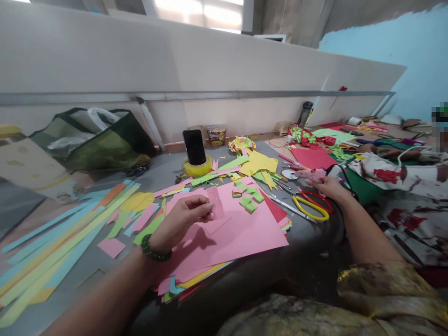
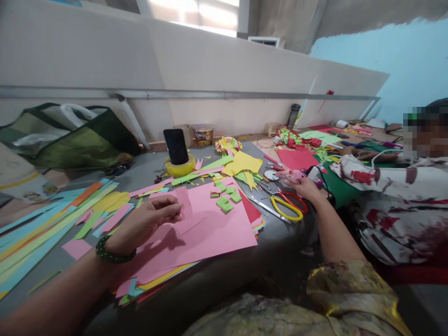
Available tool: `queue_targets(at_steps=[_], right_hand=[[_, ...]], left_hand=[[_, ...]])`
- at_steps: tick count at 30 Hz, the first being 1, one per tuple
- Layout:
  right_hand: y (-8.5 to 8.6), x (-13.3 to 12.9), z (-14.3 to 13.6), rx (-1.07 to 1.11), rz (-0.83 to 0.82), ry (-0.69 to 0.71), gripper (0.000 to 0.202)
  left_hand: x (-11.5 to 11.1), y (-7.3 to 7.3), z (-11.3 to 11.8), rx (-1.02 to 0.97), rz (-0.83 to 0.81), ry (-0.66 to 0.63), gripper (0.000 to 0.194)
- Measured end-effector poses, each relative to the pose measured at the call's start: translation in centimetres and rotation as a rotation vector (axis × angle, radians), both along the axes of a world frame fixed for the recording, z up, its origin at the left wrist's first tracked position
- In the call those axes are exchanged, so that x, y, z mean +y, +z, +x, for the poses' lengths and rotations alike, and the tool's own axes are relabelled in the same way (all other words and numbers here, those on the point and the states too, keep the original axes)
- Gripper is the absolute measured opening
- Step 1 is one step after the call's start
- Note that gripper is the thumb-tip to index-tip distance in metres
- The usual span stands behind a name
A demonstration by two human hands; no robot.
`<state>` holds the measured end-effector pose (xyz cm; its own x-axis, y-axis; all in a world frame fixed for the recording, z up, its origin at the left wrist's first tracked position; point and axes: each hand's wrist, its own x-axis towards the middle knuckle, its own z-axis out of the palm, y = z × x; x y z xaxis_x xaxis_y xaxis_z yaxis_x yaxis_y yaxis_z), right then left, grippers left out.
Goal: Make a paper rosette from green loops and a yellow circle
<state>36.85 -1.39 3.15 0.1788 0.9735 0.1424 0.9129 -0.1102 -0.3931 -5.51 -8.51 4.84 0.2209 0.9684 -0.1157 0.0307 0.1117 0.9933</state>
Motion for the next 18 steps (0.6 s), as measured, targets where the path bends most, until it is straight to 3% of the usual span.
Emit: queue_targets(at_steps=[3, 7, 9, 10, 11, 14, 16, 18], right_hand=[[0.5, -0.3, 0.3, 0.000, -0.060, -0.033, 0.054], [2.5, -2.1, 0.2, -0.056, -0.075, -0.120, 0.050], [3.5, -3.7, -0.7, -0.117, 0.018, -0.209, 0.049], [3.9, -4.5, -1.4, -0.115, 0.110, -0.189, 0.046], [4.2, -5.2, -2.5, -0.087, 0.217, -0.109, 0.043], [4.0, -6.7, -7.6, 0.049, 0.481, 0.438, 0.024], [3.2, -7.0, -11.8, 0.017, 0.615, 0.766, 0.012], [2.1, -6.6, -15.5, -0.076, 0.730, 0.973, 0.018]], left_hand=[[0.0, -0.1, 0.0, -0.044, -0.030, 0.003, 0.043], [0.1, -0.3, 0.1, -0.100, -0.066, -0.003, 0.045], [0.1, -0.4, 0.2, -0.121, -0.076, -0.013, 0.045], [0.1, -0.5, 0.3, -0.132, -0.086, -0.017, 0.045], [0.1, -0.6, 0.3, -0.145, -0.099, -0.021, 0.046], [0.1, -0.9, 0.5, -0.174, -0.148, -0.033, 0.048], [-0.1, -1.0, 0.6, -0.181, -0.162, -0.042, 0.049], [-0.3, -1.0, 0.7, -0.185, -0.161, -0.059, 0.049]])
